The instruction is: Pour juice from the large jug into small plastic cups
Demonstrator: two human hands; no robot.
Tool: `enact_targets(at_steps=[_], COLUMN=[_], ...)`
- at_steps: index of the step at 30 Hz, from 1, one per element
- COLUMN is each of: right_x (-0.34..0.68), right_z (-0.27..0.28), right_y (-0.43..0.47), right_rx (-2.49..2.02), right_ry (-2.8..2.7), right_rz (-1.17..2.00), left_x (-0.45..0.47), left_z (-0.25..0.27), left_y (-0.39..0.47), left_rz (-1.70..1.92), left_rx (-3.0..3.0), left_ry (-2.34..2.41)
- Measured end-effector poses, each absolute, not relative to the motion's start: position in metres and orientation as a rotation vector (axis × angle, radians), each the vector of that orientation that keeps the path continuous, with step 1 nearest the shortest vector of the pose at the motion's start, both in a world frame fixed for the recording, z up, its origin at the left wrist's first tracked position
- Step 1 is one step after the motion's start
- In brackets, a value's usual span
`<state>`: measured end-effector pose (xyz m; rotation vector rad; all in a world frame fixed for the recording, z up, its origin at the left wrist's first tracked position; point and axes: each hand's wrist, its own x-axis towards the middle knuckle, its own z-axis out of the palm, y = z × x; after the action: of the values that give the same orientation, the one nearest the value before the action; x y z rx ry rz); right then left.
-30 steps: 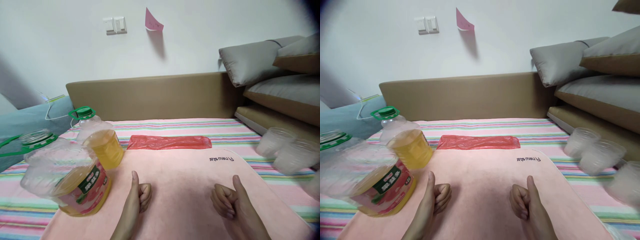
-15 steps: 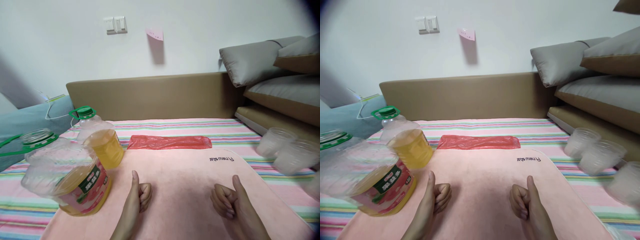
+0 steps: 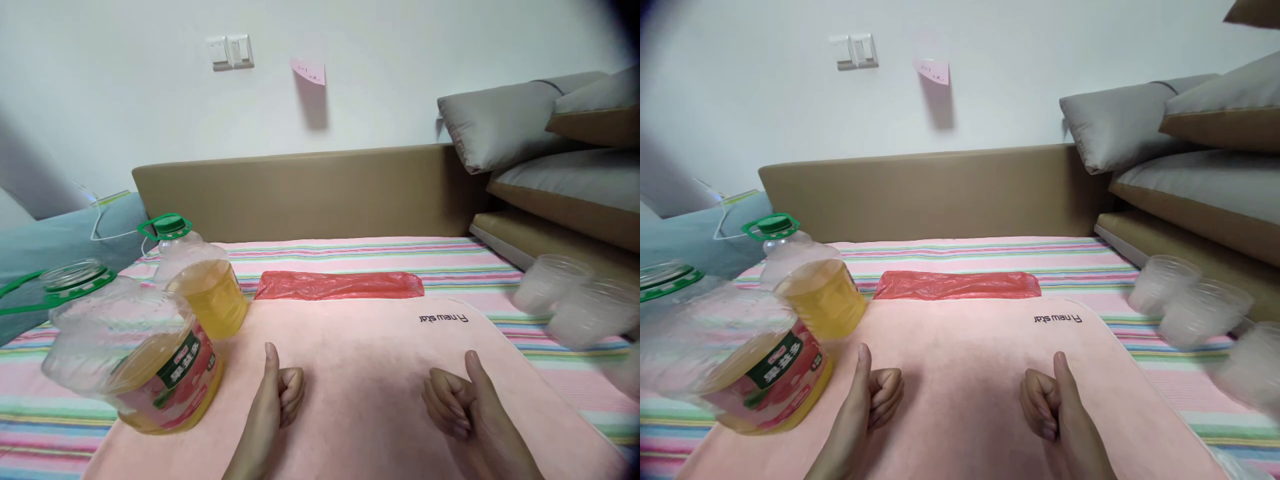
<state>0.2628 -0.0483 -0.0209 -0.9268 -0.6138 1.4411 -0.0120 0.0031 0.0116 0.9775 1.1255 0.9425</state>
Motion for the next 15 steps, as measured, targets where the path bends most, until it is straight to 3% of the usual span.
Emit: enact_targets(at_steps=[15], right_x=[0.2646], right_z=[-0.0230], right_y=[-0.0472], right_rx=[-0.894], right_ry=[-0.632], right_rz=[1.440], left_x=[-0.0129], left_z=[0.0117], left_y=[0.0042], left_rz=[0.950], left_rx=[0.989], left_ry=[1.112])
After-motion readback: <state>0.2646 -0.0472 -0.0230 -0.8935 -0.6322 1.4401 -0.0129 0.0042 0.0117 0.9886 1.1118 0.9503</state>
